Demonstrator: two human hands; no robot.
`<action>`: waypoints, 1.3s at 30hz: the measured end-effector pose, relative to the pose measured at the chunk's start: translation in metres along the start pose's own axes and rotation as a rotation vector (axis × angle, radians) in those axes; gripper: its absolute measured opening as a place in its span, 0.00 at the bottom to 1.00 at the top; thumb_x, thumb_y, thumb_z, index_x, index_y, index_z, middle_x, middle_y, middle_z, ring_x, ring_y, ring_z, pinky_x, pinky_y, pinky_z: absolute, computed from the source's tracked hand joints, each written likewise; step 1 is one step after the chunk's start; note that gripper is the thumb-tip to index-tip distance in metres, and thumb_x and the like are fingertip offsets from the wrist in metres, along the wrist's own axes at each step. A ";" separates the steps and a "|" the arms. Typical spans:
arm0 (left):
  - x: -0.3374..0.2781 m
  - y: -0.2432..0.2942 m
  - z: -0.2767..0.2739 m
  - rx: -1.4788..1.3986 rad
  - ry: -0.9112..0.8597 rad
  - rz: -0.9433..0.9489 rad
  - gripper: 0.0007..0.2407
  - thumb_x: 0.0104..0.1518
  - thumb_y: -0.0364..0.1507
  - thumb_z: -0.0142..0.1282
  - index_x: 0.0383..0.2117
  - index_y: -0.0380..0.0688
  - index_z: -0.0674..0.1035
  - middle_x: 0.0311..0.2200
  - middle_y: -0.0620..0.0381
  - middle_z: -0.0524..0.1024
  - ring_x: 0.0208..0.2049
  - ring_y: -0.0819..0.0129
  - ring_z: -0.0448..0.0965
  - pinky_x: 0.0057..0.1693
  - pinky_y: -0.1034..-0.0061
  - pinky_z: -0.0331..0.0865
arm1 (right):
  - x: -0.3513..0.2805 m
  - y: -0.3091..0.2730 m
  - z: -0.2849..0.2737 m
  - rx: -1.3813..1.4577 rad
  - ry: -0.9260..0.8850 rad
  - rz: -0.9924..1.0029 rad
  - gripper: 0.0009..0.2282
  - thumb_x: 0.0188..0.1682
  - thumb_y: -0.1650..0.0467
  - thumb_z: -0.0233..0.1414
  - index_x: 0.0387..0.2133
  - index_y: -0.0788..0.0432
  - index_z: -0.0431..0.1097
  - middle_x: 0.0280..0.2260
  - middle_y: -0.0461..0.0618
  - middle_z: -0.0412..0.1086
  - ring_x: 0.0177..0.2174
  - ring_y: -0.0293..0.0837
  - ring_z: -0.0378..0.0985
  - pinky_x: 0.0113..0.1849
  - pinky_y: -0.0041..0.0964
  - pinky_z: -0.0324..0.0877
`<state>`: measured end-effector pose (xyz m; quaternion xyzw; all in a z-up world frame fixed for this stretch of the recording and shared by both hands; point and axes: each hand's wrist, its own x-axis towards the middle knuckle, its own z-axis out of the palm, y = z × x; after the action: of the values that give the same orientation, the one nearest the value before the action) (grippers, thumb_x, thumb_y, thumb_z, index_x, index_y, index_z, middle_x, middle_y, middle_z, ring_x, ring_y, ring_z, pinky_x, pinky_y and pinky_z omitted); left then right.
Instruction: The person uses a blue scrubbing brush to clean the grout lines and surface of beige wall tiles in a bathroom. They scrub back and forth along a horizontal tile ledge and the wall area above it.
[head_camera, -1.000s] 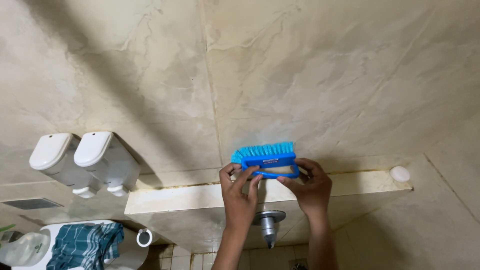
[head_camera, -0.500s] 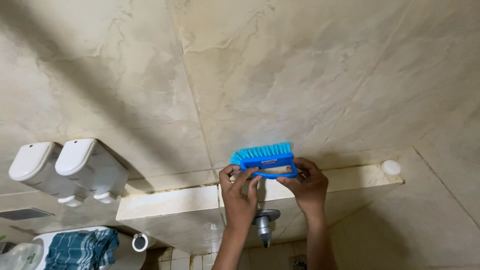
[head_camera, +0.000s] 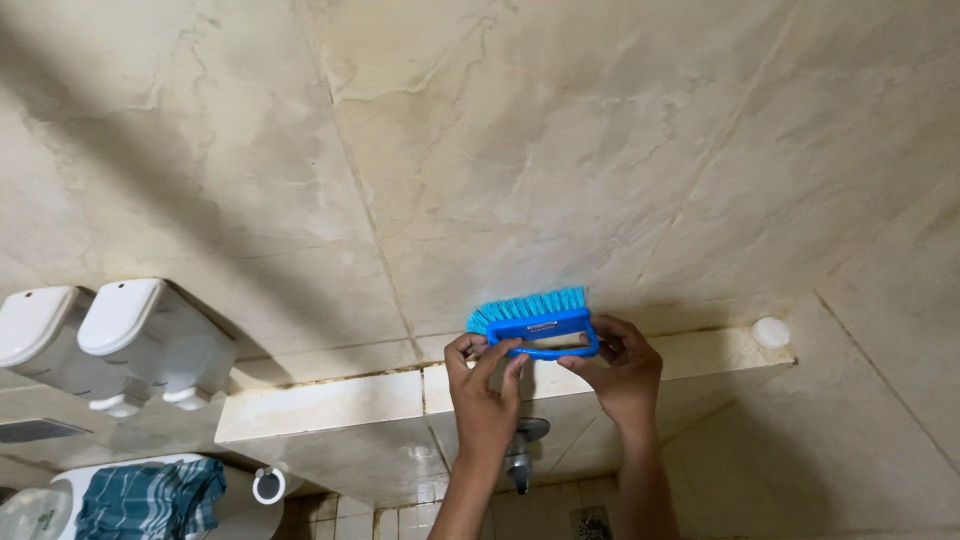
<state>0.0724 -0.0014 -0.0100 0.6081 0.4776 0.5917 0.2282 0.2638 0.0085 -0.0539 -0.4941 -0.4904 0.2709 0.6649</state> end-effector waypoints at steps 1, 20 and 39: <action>0.002 0.004 0.001 -0.002 0.000 0.002 0.09 0.51 0.24 0.67 0.38 0.46 0.86 0.43 0.49 0.67 0.45 0.58 0.72 0.52 0.69 0.70 | 0.002 -0.004 -0.001 -0.001 0.001 -0.002 0.27 0.30 0.82 0.69 0.48 0.69 0.70 0.44 0.54 0.75 0.44 0.41 0.78 0.47 0.35 0.77; 0.007 0.030 0.035 -0.015 0.020 0.077 0.09 0.50 0.25 0.69 0.37 0.45 0.86 0.43 0.49 0.67 0.46 0.57 0.72 0.52 0.68 0.70 | 0.018 0.004 -0.038 0.131 0.032 -0.059 0.26 0.34 0.84 0.66 0.49 0.69 0.69 0.45 0.53 0.74 0.45 0.42 0.78 0.47 0.38 0.78; 0.000 0.035 0.058 -0.005 -0.026 0.058 0.10 0.48 0.24 0.69 0.38 0.46 0.87 0.42 0.48 0.69 0.46 0.56 0.73 0.52 0.68 0.70 | 0.017 -0.022 -0.057 -0.211 0.086 -0.058 0.21 0.36 0.79 0.67 0.45 0.65 0.73 0.50 0.52 0.72 0.44 0.41 0.78 0.45 0.35 0.76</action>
<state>0.1374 -0.0004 0.0080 0.6288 0.4554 0.5911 0.2188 0.3198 -0.0076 -0.0292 -0.5581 -0.5014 0.1767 0.6371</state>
